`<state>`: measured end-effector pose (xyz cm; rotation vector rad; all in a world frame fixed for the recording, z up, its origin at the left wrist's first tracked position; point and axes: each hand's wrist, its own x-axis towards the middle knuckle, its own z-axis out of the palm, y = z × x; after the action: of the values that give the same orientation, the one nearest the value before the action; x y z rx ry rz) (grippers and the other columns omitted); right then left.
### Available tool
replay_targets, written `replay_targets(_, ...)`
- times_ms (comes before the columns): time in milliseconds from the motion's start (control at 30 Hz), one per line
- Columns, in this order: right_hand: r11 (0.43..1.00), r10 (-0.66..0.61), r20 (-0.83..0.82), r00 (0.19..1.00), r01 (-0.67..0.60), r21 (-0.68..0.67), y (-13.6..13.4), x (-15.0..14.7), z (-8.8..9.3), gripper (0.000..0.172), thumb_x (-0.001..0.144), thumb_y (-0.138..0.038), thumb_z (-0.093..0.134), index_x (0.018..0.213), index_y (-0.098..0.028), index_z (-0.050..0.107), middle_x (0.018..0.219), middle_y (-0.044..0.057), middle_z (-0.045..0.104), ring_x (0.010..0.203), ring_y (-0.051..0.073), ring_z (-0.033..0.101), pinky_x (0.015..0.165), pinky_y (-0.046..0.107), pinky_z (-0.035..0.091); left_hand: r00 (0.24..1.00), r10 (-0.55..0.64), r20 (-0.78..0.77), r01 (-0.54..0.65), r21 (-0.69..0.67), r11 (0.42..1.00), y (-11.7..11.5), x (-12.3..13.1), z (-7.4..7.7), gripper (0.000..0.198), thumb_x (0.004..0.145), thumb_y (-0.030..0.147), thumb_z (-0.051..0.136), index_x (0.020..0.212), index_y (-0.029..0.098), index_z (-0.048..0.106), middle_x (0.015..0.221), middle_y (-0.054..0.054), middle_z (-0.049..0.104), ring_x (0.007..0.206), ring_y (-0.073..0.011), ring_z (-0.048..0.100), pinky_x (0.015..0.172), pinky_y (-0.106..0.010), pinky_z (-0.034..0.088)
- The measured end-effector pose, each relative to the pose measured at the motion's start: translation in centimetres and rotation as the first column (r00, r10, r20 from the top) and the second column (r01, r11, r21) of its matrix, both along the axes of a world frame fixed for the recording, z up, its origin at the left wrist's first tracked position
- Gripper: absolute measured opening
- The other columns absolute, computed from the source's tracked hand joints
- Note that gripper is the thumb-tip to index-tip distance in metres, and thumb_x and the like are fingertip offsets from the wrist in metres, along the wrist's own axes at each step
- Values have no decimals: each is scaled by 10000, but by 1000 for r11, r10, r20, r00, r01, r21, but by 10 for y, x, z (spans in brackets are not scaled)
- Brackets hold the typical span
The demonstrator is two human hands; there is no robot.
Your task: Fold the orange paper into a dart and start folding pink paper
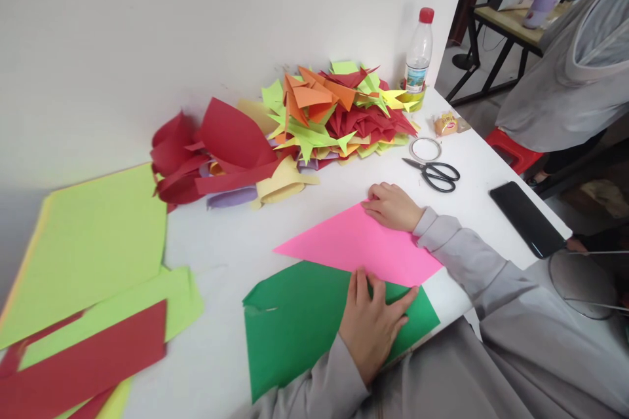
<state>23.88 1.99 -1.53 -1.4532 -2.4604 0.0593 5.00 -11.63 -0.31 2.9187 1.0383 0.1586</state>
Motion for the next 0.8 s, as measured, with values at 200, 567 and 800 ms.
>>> replay_targets(200,1000,1,-16,1000,-1,5,0,0,-1,295,969,-327,439,948,-183,695,988,94,558,842,191,431,662,322,247,999,-36,15,37,-13,999,2,-9,-3,625,777,632,568,1361,497,389,1103,-93,499,1168,-411,417,934,-591,392)
replay_targets(567,999,-31,-7,999,31,-41,-1,-1,4,269,964,-319,456,992,-186,689,996,97,551,851,194,439,677,326,261,999,37,27,-38,17,999,17,-39,-4,656,760,522,668,1311,194,533,1149,-140,539,1169,-398,428,911,-541,479)
replay_targets(800,999,-27,-32,999,26,-31,0,0,2,277,963,-329,456,1011,-185,687,970,92,552,840,197,439,679,324,264,994,-10,111,0,87,996,27,-55,-12,516,876,432,538,1284,117,539,1184,-195,520,1171,-377,447,904,-521,501)
